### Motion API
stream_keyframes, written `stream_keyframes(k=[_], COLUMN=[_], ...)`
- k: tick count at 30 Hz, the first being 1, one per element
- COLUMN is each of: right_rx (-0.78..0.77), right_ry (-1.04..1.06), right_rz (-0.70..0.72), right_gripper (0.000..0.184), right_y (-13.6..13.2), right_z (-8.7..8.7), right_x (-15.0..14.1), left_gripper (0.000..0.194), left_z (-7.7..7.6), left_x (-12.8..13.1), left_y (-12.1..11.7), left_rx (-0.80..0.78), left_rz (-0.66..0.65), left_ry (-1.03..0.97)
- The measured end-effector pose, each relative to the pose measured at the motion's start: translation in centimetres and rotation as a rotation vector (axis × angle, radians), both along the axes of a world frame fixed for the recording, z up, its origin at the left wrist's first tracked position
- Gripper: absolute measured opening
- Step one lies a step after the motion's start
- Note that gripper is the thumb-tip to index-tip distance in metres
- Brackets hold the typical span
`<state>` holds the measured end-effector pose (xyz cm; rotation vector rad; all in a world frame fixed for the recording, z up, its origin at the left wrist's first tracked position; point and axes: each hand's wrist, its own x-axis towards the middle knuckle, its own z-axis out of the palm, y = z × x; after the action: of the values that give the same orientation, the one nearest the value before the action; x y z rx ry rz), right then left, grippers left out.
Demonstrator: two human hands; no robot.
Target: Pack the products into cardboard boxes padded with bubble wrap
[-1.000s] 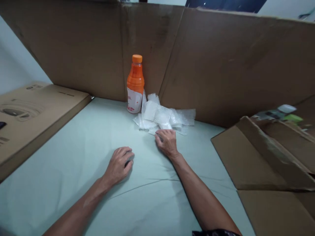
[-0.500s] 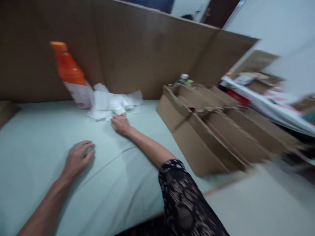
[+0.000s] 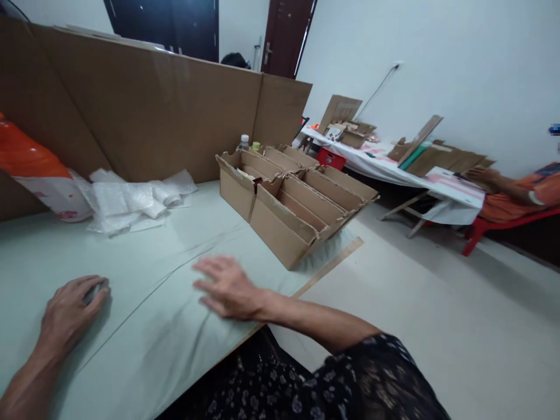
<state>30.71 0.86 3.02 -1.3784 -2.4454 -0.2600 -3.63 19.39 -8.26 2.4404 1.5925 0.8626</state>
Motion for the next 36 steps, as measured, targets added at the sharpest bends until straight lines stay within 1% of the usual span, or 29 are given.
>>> stream_keyframes(k=[2,3,4,5,6,7,8,9,10,12,14,16,18,19,21,23,26,27,28,30,31,33,34,36], right_rx=[0.21,0.282,0.32,0.317,0.265,0.17,0.074,-0.003,-0.048,-0.033,0.028,0.062,0.079,0.086,0.1,0.119,0.189,0.225,0.263,0.317,0.32,0.241,0.157,-0.06], right_ry=[-0.004,-0.032,-0.066,-0.115,-0.166,-0.208,-0.236,-0.25,-0.249,-0.225,-0.196,-0.163,-0.14,-0.135,-0.134,-0.114,0.018,0.091,0.173,0.342,0.417,0.524,0.557,0.595], right_rz=[-0.277,-0.405,-0.535,-0.658,-0.772,-0.86,-0.911,-0.926,-0.908,-0.795,-0.644,-0.47,-0.287,-0.201,-0.065,0.027,0.144,0.165,0.169,0.112,0.062,-0.029,-0.058,-0.076], right_gripper=[0.033,0.039,0.047,0.048,0.042,0.032,0.024,0.02,0.019,0.019,0.018,0.016,0.017,0.019,0.023,0.025,0.021,0.022,0.029,0.042,0.043,0.044,0.047,0.058], right_y=[-0.9,-1.0,-1.1,-1.2,-1.3,-1.5,-1.7,-2.1,-2.7,-4.1,-5.6,-6.6,-6.5,-6.0,-3.9,-1.1,2.0,2.5,2.8,2.8,2.7,2.7,2.7,2.9], right_z=[4.0,5.7,7.0,8.0,8.6,8.9,8.9,8.8,8.5,8.0,7.7,7.7,7.8,7.8,7.8,7.5,7.1,6.9,6.6,5.6,4.8,2.9,1.8,-0.5], right_x=[4.1,6.3,8.4,10.4,12.1,13.5,14.5,15.1,15.3,14.9,13.5,11.5,9.0,7.6,4.7,1.9,-0.8,-1.1,-0.9,0.3,1.3,3.2,3.9,4.4], left_gripper=[0.032,0.034,0.036,0.037,0.038,0.04,0.042,0.043,0.045,0.046,0.046,0.047,0.049,0.049,0.051,0.056,0.064,0.066,0.068,0.071,0.073,0.075,0.076,0.079], left_z=[0.4,0.6,0.9,1.2,1.5,1.8,2.0,2.1,2.2,2.3,2.2,1.7,1.3,1.1,1.1,1.6,3.2,3.8,4.3,5.0,5.2,5.4,5.5,5.9], left_x=[0.1,0.2,0.4,0.7,1.0,1.4,1.8,2.3,2.7,3.4,3.8,3.9,3.6,3.3,2.5,1.6,0.4,0.1,-0.3,-0.8,-1.0,-1.0,-0.7,0.5], left_y=[0.0,-0.1,-0.2,-0.3,-0.5,-0.7,-1.1,-1.7,-2.6,-5.1,-8.6,-12.5,-15.9,-17.3,-19.0,-19.4,-19.0,-18.8,-18.6,-18.1,-17.8,-16.6,-15.7,-13.7], left_rx=[-0.039,-0.058,-0.073,-0.082,-0.086,-0.087,-0.089,-0.093,-0.096,-0.106,-0.121,-0.135,-0.141,-0.148,-0.193,-0.269,-0.348,-0.359,-0.366,-0.378,-0.385,-0.4,-0.405,-0.414], left_rz=[0.015,0.022,0.028,0.033,0.04,0.049,0.058,0.067,0.076,0.082,0.066,0.022,-0.044,-0.079,-0.124,-0.085,0.074,0.126,0.169,0.237,0.258,0.274,0.273,0.242], left_ry=[-0.003,0.002,0.007,0.014,0.024,0.037,0.053,0.071,0.09,0.124,0.156,0.166,0.126,0.085,-0.032,-0.169,-0.341,-0.381,-0.414,-0.466,-0.486,-0.515,-0.531,-0.593])
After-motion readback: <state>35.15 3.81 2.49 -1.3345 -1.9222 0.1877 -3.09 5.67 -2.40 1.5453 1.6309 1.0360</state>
